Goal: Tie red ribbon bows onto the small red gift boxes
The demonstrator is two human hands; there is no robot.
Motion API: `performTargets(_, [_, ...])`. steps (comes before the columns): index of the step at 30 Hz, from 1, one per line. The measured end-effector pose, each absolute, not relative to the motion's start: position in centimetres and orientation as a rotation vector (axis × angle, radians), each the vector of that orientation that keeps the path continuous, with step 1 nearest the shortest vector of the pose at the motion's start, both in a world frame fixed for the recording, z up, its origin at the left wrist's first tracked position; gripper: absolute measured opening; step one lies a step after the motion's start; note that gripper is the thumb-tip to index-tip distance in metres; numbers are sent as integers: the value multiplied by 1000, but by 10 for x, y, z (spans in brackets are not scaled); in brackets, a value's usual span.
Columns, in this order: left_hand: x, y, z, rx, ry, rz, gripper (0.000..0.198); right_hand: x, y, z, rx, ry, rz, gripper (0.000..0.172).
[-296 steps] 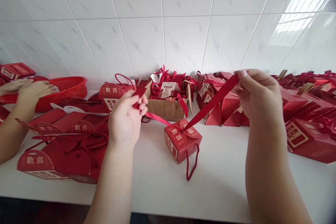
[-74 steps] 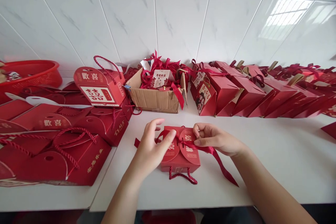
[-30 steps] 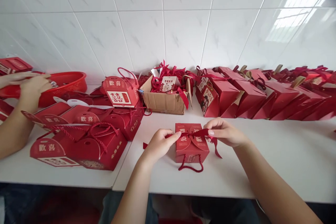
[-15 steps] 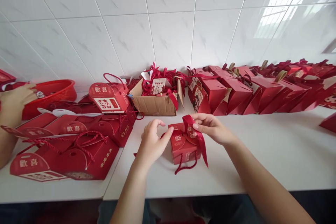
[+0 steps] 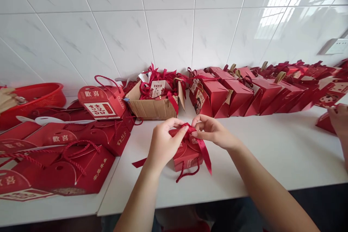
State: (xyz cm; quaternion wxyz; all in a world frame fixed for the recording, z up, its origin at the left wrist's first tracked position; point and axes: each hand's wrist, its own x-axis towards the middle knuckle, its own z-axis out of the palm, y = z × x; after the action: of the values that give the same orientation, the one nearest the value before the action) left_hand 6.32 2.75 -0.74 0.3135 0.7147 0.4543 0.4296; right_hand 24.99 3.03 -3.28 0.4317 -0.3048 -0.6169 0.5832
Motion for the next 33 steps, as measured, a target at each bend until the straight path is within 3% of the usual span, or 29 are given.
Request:
performTargets(5, [64, 26, -13, 1865, 1202, 1213, 20, 244, 27, -31, -955, -1595, 1332, 39])
performTargets(9, [64, 28, -12, 1885, 1152, 1197, 22, 237, 24, -31, -1001, -1742, 1167, 27])
performTargets(14, [42, 30, -9, 1916, 1224, 1047, 24, 235, 24, -34, -1005, -1707, 1059, 24])
performTargets(25, [18, 36, -21, 1747, 1379, 462, 40, 240, 26, -35, -891, -1679, 1354, 24])
performTargets(33, [12, 37, -11, 1784, 1242, 620, 30, 237, 24, -37, -926, -1542, 1462, 27])
